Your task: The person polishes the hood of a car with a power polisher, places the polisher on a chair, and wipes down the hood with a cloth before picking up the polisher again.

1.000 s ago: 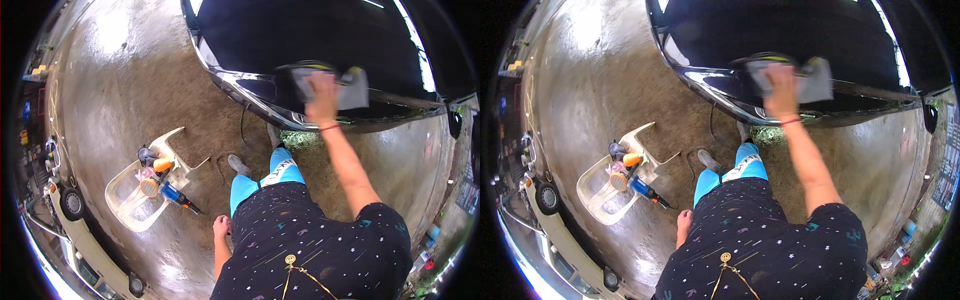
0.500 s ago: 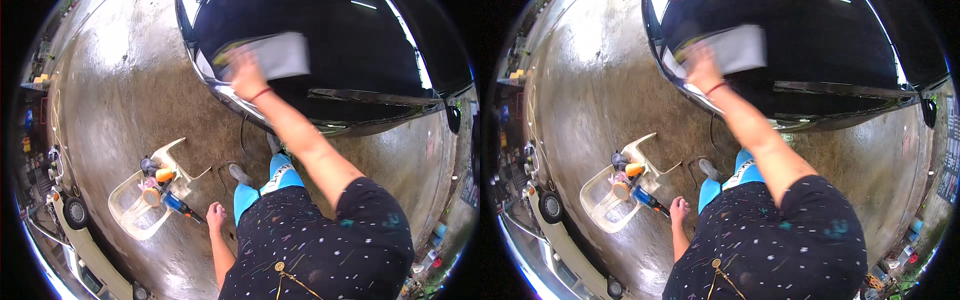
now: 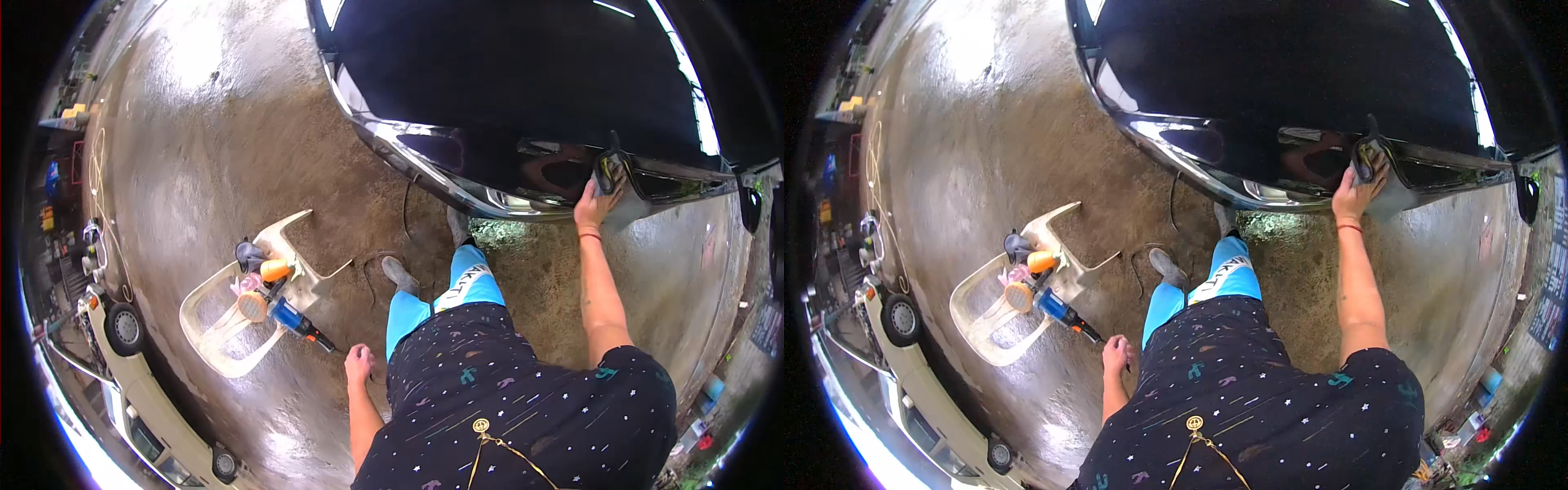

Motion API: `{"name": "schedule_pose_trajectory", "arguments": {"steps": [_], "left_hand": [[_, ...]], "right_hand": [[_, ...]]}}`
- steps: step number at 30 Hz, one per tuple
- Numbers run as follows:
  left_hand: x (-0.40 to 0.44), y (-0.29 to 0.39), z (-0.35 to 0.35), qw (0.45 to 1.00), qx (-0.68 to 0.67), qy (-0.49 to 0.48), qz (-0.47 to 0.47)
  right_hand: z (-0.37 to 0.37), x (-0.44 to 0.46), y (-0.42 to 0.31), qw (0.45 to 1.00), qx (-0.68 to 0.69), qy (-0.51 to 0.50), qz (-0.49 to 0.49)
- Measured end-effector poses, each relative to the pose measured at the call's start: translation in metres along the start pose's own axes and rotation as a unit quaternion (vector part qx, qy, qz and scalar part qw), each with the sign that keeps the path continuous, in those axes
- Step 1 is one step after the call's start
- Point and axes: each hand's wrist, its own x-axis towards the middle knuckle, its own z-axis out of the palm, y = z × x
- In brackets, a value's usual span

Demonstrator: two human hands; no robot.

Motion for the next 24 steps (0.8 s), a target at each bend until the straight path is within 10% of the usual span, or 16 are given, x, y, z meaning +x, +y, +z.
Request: {"name": "schedule_pose_trajectory", "arguments": {"steps": [3, 7, 11, 13, 15, 20, 24], "left_hand": [[-0.005, 0.021, -0.001, 0.999, -0.032, 0.03, 0.019], [-0.02, 0.049, 0.006, 0.999, -0.027, 0.029, 0.036], [-0.026, 0.049, 0.012, 0.994, 0.034, 0.041, 0.092], [-0.034, 0.061, 0.02, 0.995, 0.048, 0.02, 0.086], [-0.027, 0.048, 0.016, 0.997, 0.032, -0.006, 0.075], [-0.02, 0.086, 0.016, 0.972, 0.19, -0.036, 0.136], [-0.006, 0.14, 0.031, 0.95, 0.263, -0.024, 0.169]], "right_hand": [[0.03, -0.016, -0.109, 0.986, 0.105, 0.031, 0.128], [0.068, -0.049, -0.259, 0.971, -0.039, -0.212, -0.106], [0.132, -0.04, -0.336, 0.892, 0.281, -0.256, -0.246], [0.136, -0.041, -0.344, 0.905, 0.156, -0.253, -0.305], [0.103, -0.03, -0.296, 0.882, 0.177, -0.259, -0.352], [-0.008, 0.031, -0.098, 0.95, 0.182, -0.231, -0.104], [-0.022, 0.094, 0.106, 0.992, 0.03, 0.059, 0.104]]}}
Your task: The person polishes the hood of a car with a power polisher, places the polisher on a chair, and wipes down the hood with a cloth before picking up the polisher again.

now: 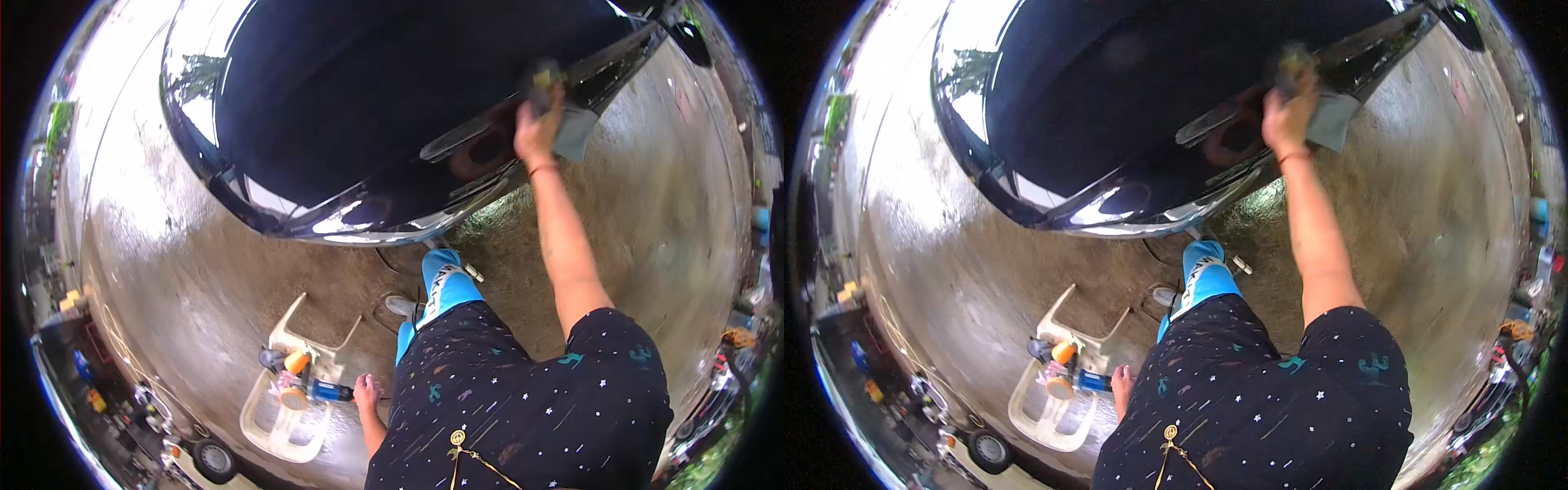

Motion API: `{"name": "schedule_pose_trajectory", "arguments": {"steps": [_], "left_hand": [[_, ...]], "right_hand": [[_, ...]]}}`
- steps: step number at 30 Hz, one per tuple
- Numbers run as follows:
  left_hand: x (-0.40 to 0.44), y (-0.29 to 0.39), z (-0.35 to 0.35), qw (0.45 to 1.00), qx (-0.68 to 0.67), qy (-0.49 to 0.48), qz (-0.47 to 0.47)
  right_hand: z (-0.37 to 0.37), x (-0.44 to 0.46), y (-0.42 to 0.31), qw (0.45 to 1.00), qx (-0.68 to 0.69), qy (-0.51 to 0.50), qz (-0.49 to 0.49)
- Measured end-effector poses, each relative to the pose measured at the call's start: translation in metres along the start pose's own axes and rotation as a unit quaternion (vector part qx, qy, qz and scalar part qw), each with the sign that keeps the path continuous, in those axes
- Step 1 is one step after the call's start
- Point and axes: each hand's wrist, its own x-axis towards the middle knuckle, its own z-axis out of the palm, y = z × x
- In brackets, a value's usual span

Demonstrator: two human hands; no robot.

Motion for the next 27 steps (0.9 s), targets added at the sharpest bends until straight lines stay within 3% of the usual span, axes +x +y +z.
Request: {"name": "schedule_pose_trajectory", "arguments": {"steps": [1, 3, 4, 5, 6, 7, 9, 10, 11, 14, 15, 16, 17, 19, 21, 22, 23, 24, 25, 27], "left_hand": [[0.009, 0.014, -0.005, 1.0, 0.02, 0.008, 0.018], [0.022, 0.038, -0.011, 0.998, 0.045, -0.002, 0.051], [0.03, 0.054, -0.01, 0.996, 0.054, -0.008, 0.076], [0.042, 0.073, -0.003, 0.993, 0.057, -0.013, 0.104], [0.053, 0.088, -0.002, 0.991, 0.104, -0.026, 0.081], [0.051, 0.119, -0.001, 0.989, 0.115, -0.032, 0.083], [0.07, 0.139, 0.004, 0.989, 0.088, -0.052, 0.103], [0.079, 0.149, 0.004, 0.988, 0.094, -0.053, 0.11], [0.085, 0.156, 0.007, 0.993, 0.053, -0.055, 0.095], [0.1, 0.161, 0.011, 0.996, -0.004, -0.065, 0.058], [0.106, 0.161, 0.011, 0.996, -0.022, -0.075, 0.037], [0.107, 0.162, 0.012, 0.997, -0.009, -0.072, 0.03], [0.108, 0.165, 0.009, 0.997, -0.001, -0.074, 0.032], [0.109, 0.172, 0.008, 0.993, 0.054, -0.099, 0.046], [0.105, 0.187, 0.004, 0.99, 0.076, -0.095, 0.071], [0.106, 0.184, 0.0, 0.989, 0.09, -0.085, 0.086], [0.107, 0.184, 0.0, 0.987, 0.104, -0.076, 0.098], [0.105, 0.188, 0.003, 0.991, 0.09, -0.079, 0.063], [0.108, 0.193, 0.008, 0.99, 0.092, -0.081, 0.063], [0.111, 0.202, 0.003, 0.982, 0.153, -0.099, 0.054]], "right_hand": [[-0.001, 0.021, 0.04, 0.995, -0.005, 0.009, 0.1], [-0.032, 0.043, 0.008, 0.956, 0.062, -0.12, 0.259], [-0.012, 0.007, -0.029, 0.943, 0.008, -0.051, 0.33], [-0.004, -0.034, -0.054, 0.991, -0.058, -0.034, 0.111], [0.0, -0.072, -0.083, 0.998, -0.02, -0.031, 0.049], [-0.014, -0.097, -0.118, 0.984, 0.093, -0.113, 0.098], [-0.011, -0.098, -0.093, 0.969, -0.006, -0.247, 0.016], [-0.02, -0.068, -0.076, 0.97, -0.008, -0.24, 0.043], [-0.01, -0.042, -0.042, 0.989, -0.057, -0.134, 0.036], [-0.021, 0.084, 0.08, 0.963, 0.112, 0.092, 0.226], [-0.012, 0.121, 0.173, 0.966, 0.117, 0.053, 0.227], [-0.002, 0.157, 0.229, 0.937, 0.085, 0.12, 0.316], [-0.026, 0.19, 0.258, 0.943, 0.094, 0.068, 0.312], [-0.016, 0.21, 0.3, 0.913, 0.15, 0.087, 0.369], [-0.029, 0.143, 0.166, 0.88, 0.169, 0.08, 0.436], [-0.071, 0.125, 0.082, 0.859, 0.07, -0.191, 0.47], [-0.008, 0.046, 0.072, 0.952, 0.078, -0.006, 0.295], [-0.003, 0.007, 0.035, 0.965, 0.167, 0.006, 0.201], [-0.008, -0.017, 0.026, 0.986, -0.025, -0.095, 0.137], [-0.023, 0.017, 0.045, 0.994, 0.013, -0.028, 0.105]]}}
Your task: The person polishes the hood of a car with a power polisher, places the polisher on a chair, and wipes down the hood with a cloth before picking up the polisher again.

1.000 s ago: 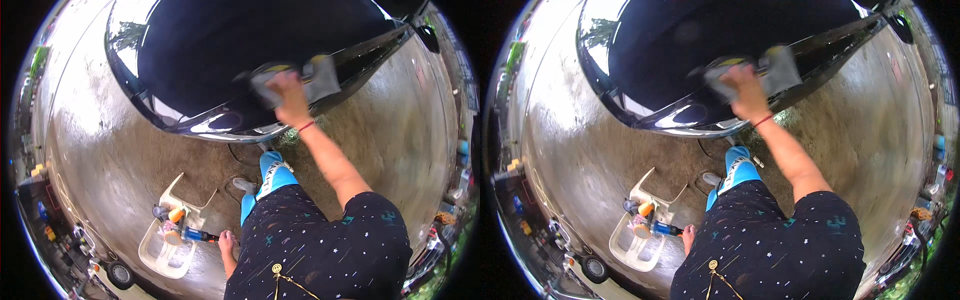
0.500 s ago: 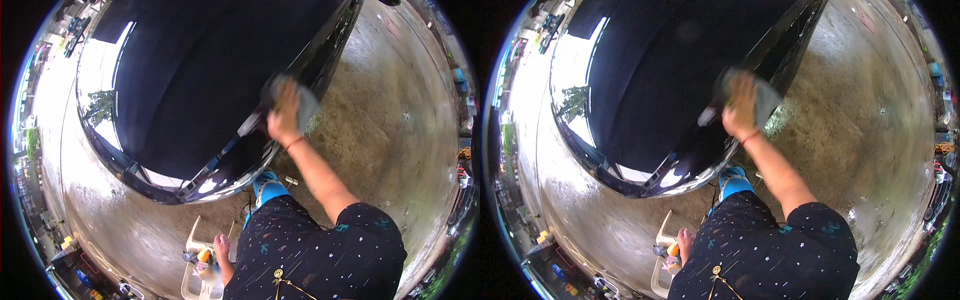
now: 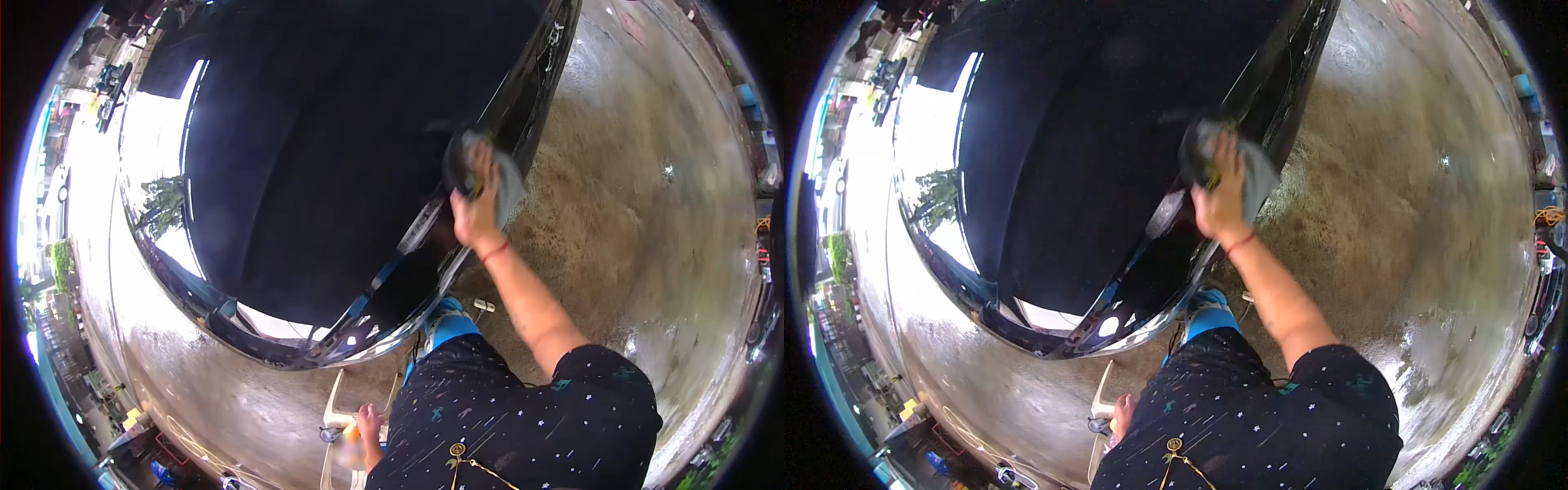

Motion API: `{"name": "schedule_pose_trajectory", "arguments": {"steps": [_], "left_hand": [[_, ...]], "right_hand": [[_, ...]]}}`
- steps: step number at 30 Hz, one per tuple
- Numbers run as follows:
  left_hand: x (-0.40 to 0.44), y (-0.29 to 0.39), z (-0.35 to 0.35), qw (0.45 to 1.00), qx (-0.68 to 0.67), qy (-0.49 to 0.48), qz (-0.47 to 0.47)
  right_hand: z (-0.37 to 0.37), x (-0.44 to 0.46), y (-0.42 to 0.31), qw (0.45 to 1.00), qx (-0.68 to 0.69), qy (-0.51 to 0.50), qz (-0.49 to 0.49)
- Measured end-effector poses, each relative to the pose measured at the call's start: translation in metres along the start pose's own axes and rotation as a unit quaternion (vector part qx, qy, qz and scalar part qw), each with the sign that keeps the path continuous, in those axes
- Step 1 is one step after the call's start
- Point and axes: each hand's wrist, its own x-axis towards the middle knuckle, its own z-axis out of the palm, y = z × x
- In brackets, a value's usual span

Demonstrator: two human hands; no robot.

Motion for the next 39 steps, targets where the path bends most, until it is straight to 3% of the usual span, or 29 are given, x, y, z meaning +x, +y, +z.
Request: {"name": "schedule_pose_trajectory", "arguments": {"steps": [1, 2, 3, 4, 5, 6, 7, 9, 10, 12, 14, 15, 17, 18, 20, 21, 22, 23, 24, 25, 26, 28, 30, 31, 32, 35, 36, 37, 39], "left_hand": [[-0.002, 0.01, -0.001, 1.0, -0.004, 0.007, 0.014], [0.004, 0.01, -0.001, 1.0, -0.006, 0.012, 0.013], [0.016, -0.005, 0.003, 0.999, -0.035, 0.023, 0.009], [0.019, -0.016, 0.005, 0.998, -0.063, 0.032, 0.003], [0.016, -0.015, 0.005, 0.998, -0.063, 0.032, 0.001], [0.014, -0.011, 0.004, 0.998, -0.058, 0.027, 0.002], [0.013, -0.006, 0.002, 0.998, -0.052, 0.021, 0.005], [0.009, 0.001, -0.002, 0.999, -0.027, 0.028, 0.018], [0.01, 0.004, 0.004, 0.999, -0.004, 0.038, 0.025], [0.012, 0.005, 0.008, 0.999, 0.004, 0.024, 0.046], [0.006, 0.036, 0.009, 1.0, -0.008, 0.005, -0.016], [0.013, 0.025, 0.011, 1.0, -0.009, 0.024, 0.018], [0.018, 0.016, 0.008, 0.999, -0.027, 0.037, 0.025], [0.021, 0.017, 0.01, 0.997, -0.046, 0.042, 0.037], [0.021, 0.007, 0.003, 0.996, -0.059, 0.046, 0.044], [0.023, 0.006, 0.004, 0.995, -0.076, 0.05, 0.051], [0.025, 0.008, 0.006, 0.994, -0.084, 0.051, 0.055], [0.023, 0.009, 0.007, 0.994, -0.074, 0.06, 0.048], [0.019, 0.009, 0.008, 0.995, -0.062, 0.067, 0.038], [0.017, 0.008, 0.009, 0.995, -0.05, 0.076, 0.028], [0.017, 0.006, 0.009, 0.995, -0.049, 0.077, 0.027], [0.016, 0.003, 0.017, 0.99, -0.122, 0.071, -0.003], [0.001, 0.019, 0.016, 0.988, -0.132, 0.075, -0.023], [0.0, 0.014, 0.018, 0.987, -0.139, 0.08, -0.009], [0.002, 0.01, 0.021, 0.986, -0.145, 0.084, 0.005], [0.011, -0.02, 0.03, 0.979, -0.175, 0.102, 0.013], [0.024, -0.064, 0.044, 0.975, -0.198, 0.101, -0.002], [0.05, -0.101, 0.057, 0.968, -0.005, 0.138, 0.209], [0.059, -0.104, 0.066, 0.988, -0.023, 0.117, 0.1]], "right_hand": [[-0.012, 0.04, 0.014, 0.992, 0.063, 0.053, 0.091], [0.007, 0.083, 0.083, 0.979, 0.121, 0.075, 0.146], [-0.021, 0.137, 0.105, 0.97, 0.165, 0.05, 0.172], [0.006, 0.193, 0.171, 0.942, 0.128, 0.192, 0.245], [-0.009, 0.245, 0.228, 0.944, 0.198, 0.107, 0.242], [-0.013, 0.27, 0.222, 0.953, 0.185, 0.186, 0.151], [-0.021, 0.264, 0.195, 0.95, 0.208, 0.177, 0.154], [-0.019, 0.196, 0.114, 0.98, 0.065, 0.136, 0.13], [-0.009, 0.15, 0.074, 0.989, 0.01, 0.143, 0.022], [-0.019, 0.094, 0.03, 0.958, -0.239, -0.049, -0.148], [-0.035, 0.132, 0.047, 0.993, -0.06, 0.0, -0.104], [-0.04, 0.171, 0.069, 0.982, -0.15, 0.07, -0.086], [-0.059, 0.27, 0.134, 0.978, -0.199, 0.062, 0.012], [-0.037, 0.341, 0.243, 0.879, -0.463, -0.108, -0.048], [-0.034, 0.328, 0.156, 0.95, -0.288, -0.053, 0.107], [0.005, 0.298, 0.149, 0.928, -0.349, 0.115, -0.058], [-0.026, 0.248, 0.042, 0.97, -0.235, -0.054, 0.029], [-0.005, 0.196, 0.013, 0.973, -0.204, -0.024, -0.107], [0.009, 0.146, -0.02, 0.975, -0.141, -0.052, -0.164], [0.011, 0.104, -0.053, 0.95, -0.132, -0.119, -0.256], [0.01, 0.081, -0.065, 0.938, -0.075, -0.197, -0.274], [-0.002, 0.116, -0.042, 0.935, -0.074, -0.19, -0.29], [0.001, 0.186, 0.029, 0.962, -0.198, -0.025, -0.185], [-0.019, 0.234, 0.047, 0.978, -0.199, -0.058, 0.036], [-0.021, 0.264, 0.089, 0.97, -0.237, -0.016, 0.049], [-0.012, 0.246, 0.084, 0.953, -0.282, -0.027, 0.105], [0.0, 0.205, 0.062, 0.958, -0.281, 0.023, 0.047], [0.005, 0.163, 0.041, 0.93, -0.367, -0.034, 0.0], [-0.003, 0.126, 0.026, 0.966, -0.243, -0.083, -0.045]]}}
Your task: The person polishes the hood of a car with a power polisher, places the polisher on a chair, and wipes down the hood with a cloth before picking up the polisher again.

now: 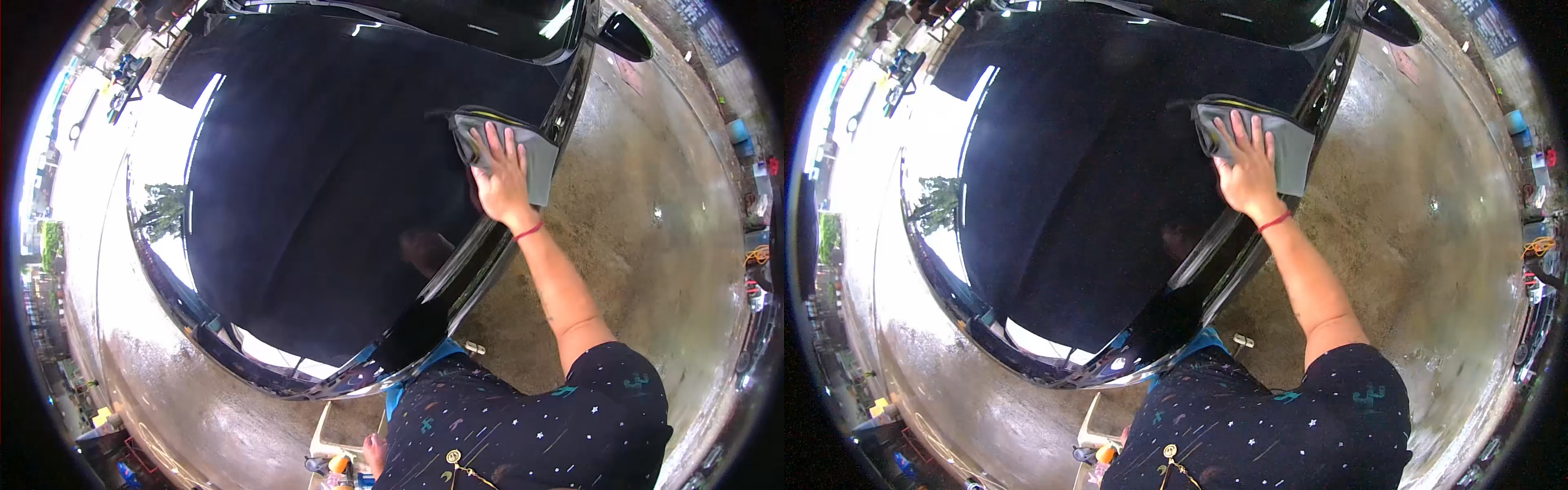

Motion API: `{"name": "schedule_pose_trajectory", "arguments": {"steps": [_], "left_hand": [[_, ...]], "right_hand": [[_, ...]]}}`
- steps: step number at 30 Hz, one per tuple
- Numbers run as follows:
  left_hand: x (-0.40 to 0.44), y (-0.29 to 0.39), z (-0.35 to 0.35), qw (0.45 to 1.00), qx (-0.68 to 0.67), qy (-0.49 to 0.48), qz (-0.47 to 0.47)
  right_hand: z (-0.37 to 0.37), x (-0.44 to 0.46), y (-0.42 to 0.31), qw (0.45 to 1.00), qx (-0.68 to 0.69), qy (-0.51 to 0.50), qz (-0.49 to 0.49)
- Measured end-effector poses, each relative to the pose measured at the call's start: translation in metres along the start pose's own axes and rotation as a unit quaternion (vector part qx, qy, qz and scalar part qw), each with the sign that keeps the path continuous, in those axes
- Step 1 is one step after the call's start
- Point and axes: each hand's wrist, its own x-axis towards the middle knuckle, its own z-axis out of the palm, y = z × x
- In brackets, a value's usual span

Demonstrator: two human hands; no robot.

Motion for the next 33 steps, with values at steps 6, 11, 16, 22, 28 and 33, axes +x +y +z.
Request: {"name": "schedule_pose_trajectory", "arguments": {"steps": [6, 11, 16, 22, 28, 33], "left_hand": [[-0.004, 0.099, -0.027, 0.998, -0.055, 0.0, -0.044], [-0.001, 0.117, -0.036, 0.983, -0.15, -0.007, -0.103], [0.013, 0.127, -0.043, 0.997, -0.043, -0.052, -0.045], [0.005, 0.116, -0.044, 0.983, -0.139, -0.004, -0.117], [-0.022, 0.121, -0.041, 0.979, -0.164, -0.02, -0.119], [-0.032, 0.104, -0.053, 0.984, -0.153, -0.02, -0.092]], "right_hand": [[0.04, 0.152, 0.176, 0.985, -0.002, 0.074, 0.158], [0.034, 0.044, 0.078, 0.983, 0.081, 0.134, 0.096], [0.051, 0.119, 0.181, 0.981, 0.11, 0.152, 0.042], [0.032, 0.062, 0.099, 0.967, 0.153, 0.173, 0.107], [0.014, 0.131, 0.167, 0.957, 0.184, 0.215, 0.065], [0.001, 0.109, 0.107, 0.968, 0.101, 0.13, 0.191]]}}
